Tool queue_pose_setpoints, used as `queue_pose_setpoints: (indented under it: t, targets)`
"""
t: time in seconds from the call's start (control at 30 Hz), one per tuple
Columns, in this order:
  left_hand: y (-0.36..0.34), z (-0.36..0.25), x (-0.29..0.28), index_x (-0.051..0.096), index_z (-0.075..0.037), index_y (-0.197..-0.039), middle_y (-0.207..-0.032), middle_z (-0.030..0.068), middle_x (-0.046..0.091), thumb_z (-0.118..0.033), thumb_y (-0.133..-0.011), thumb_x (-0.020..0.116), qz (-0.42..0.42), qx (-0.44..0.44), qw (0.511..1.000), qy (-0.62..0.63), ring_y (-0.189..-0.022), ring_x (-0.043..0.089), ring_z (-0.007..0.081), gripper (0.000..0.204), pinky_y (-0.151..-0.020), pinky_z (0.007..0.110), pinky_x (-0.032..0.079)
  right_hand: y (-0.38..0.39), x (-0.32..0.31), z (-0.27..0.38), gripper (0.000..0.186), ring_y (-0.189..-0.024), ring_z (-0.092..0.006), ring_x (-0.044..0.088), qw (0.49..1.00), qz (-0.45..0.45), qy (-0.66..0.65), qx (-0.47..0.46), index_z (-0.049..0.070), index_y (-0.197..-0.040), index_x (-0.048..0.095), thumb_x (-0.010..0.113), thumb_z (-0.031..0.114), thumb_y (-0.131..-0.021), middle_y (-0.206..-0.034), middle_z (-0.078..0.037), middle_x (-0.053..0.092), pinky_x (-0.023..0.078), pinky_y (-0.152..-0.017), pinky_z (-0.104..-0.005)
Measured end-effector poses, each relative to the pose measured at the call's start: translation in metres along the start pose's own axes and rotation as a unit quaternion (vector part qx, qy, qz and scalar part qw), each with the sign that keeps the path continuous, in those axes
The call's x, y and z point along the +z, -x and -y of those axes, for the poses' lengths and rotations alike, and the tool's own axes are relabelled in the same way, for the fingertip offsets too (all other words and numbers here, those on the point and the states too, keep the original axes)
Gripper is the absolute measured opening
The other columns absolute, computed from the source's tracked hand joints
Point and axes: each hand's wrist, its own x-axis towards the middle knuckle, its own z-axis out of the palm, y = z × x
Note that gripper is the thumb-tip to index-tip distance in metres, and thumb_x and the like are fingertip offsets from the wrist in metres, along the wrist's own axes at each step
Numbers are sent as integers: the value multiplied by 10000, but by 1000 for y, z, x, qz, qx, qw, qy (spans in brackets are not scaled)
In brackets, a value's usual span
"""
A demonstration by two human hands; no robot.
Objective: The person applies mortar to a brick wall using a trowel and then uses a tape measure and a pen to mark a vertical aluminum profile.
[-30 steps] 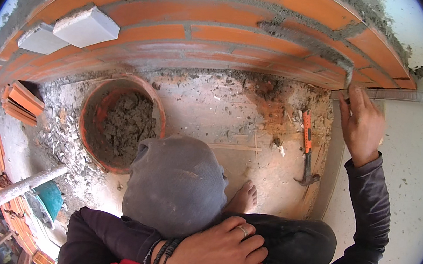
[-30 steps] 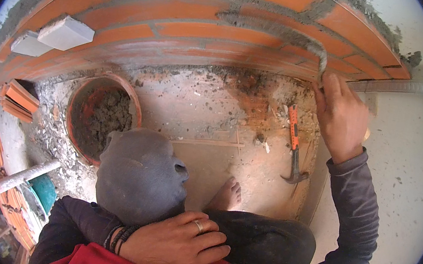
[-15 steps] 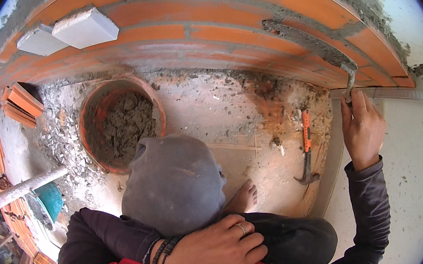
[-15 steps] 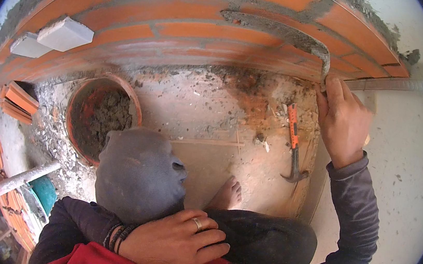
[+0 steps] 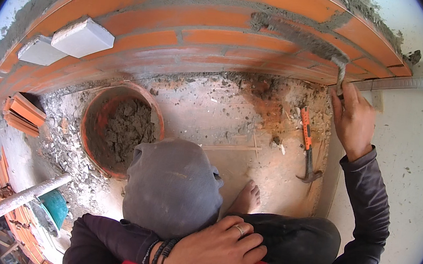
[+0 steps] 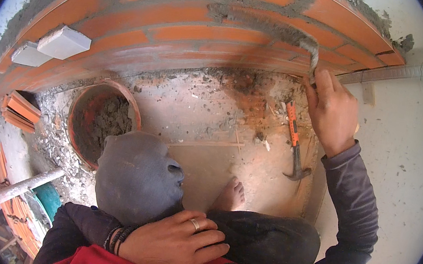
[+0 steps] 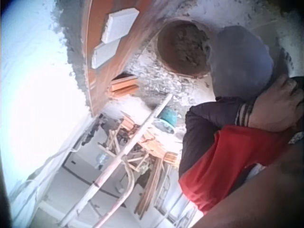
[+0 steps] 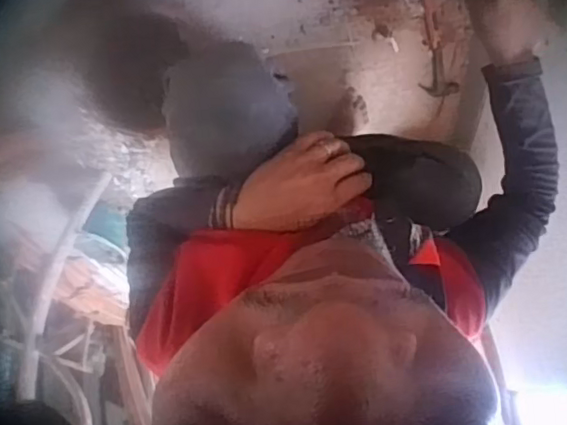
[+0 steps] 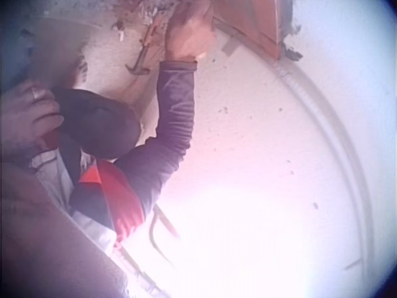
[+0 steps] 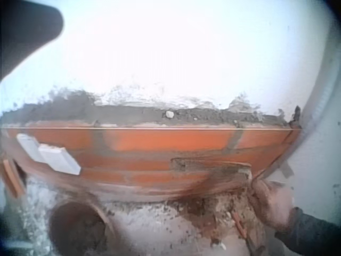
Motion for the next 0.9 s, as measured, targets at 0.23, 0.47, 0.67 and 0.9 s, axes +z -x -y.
queue_pose_setpoints:
  t: [0.23,0.47,0.67,0.9]
  targets:
    - [-2,1,-1,612,-75,-1220,-1195,76,620,-235,-874,595,11,3,1000,12,-1151,596,250,382,-1022,403,450,7,15,-5,169,-724,-357,652,1000,0,-24,-6,81,-963,571,692,186,-909,-867,-121,645,508,-587,-449]
    - [-5,1,-4,602,-66,-1257,-1231,93,615,-332,-841,659,30,0,999,20,-1167,592,265,498,-1031,412,447,21,35,-9,206,-706,-377,650,997,33,-66,-2,78,-969,579,703,231,-906,-848,-125,654,521,-593,-460]
    - [-10,1,-7,603,-64,-1259,-1234,94,615,-387,-855,673,53,-14,998,26,-1171,592,265,521,-1030,409,446,12,33,-9,210,-695,-392,630,995,-15,-86,44,44,-983,574,710,188,-914,-849,-144,643,497,-585,-455]
    - [-13,1,-5,610,-58,-1254,-1232,98,614,-415,-859,680,49,-28,998,8,-1164,590,262,537,-1028,409,446,16,31,-1,200,-697,-380,649,995,-31,-97,14,70,-991,585,695,223,-924,-828,-144,659,505,-580,-456]
